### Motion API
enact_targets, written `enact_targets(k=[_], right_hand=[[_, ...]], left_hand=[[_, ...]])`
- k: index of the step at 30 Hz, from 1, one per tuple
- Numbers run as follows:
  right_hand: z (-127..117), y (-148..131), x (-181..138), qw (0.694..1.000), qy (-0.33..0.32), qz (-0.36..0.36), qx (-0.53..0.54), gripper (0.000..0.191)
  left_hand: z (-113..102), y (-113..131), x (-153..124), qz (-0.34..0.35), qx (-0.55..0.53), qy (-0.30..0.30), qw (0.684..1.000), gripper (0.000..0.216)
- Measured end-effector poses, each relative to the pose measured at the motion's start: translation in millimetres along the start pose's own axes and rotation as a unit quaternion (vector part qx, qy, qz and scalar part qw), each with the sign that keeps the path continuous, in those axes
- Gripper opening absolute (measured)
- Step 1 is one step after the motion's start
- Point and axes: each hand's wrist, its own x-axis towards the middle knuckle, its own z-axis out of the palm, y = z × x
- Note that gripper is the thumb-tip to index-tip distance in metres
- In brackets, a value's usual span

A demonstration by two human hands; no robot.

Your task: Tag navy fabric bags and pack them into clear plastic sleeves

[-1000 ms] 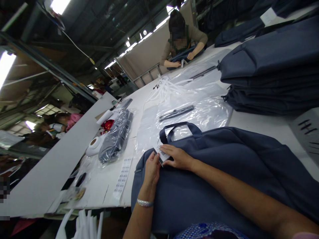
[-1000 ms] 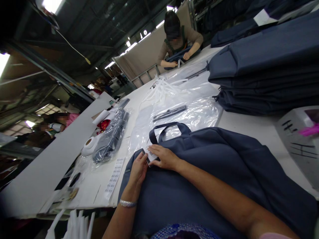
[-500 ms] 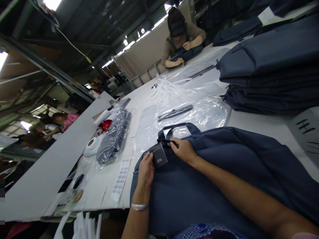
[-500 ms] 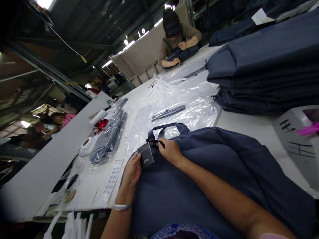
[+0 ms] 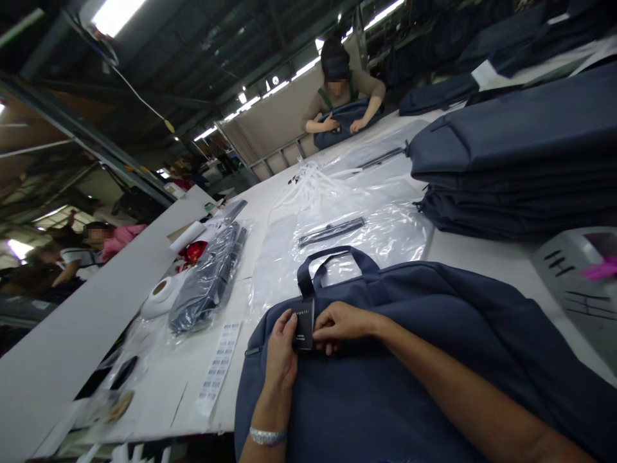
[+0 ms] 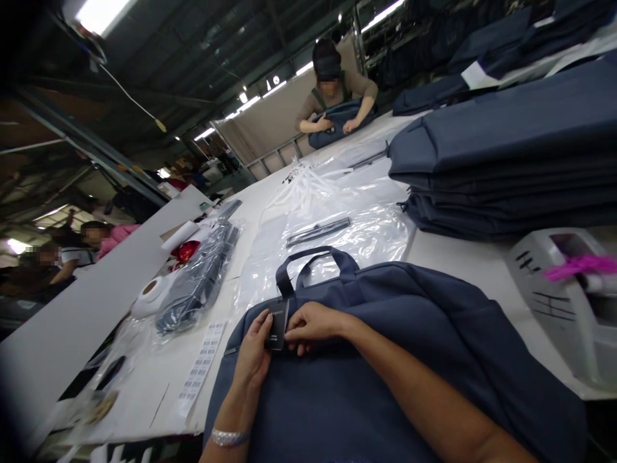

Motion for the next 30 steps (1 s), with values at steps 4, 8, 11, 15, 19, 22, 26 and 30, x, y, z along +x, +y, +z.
enact_targets(k=[4, 8, 11, 15, 19, 22, 26, 30], right_hand=[[-23, -11, -13, 0.857, 0.396, -0.141, -0.299, 0.028], [-47, -9, -20, 0.670, 0.572, -0.092, -0.464, 0.047], [-61, 1, -21, 0.680, 0.569, 0.009, -0.464, 0.070], [-76, 14, -22, 0.762, 0.520, 0.074, -0.378, 0.073], [-81, 19, -22, 0.717, 0.527, 0.009, -0.456, 0.066], [-78, 14, -13, 0.685, 0.470, -0.050, -0.554, 0.061], [-77, -3, 20, 0.697, 0.293, -0.132, -0.641, 0.062], [-91, -19, 57, 0.724, 0.175, -0.134, -0.654, 0.045]], left_hand=[[-2, -12, -2, 0.042, 0.030, 0.001, 0.999, 0.059], [-1, -20, -7, 0.057, 0.051, -0.017, 0.997, 0.066], [-1, -21, -7, 0.086, 0.096, -0.010, 0.992, 0.071], [-1, -22, -3, 0.203, 0.244, 0.005, 0.948, 0.065], [2, -24, 1, 0.302, 0.313, 0.008, 0.900, 0.044], [5, -25, 3, 0.299, 0.288, -0.003, 0.910, 0.038], [5, -21, 11, 0.303, 0.293, -0.023, 0.906, 0.052], [4, -8, 20, 0.290, 0.344, -0.083, 0.889, 0.048]])
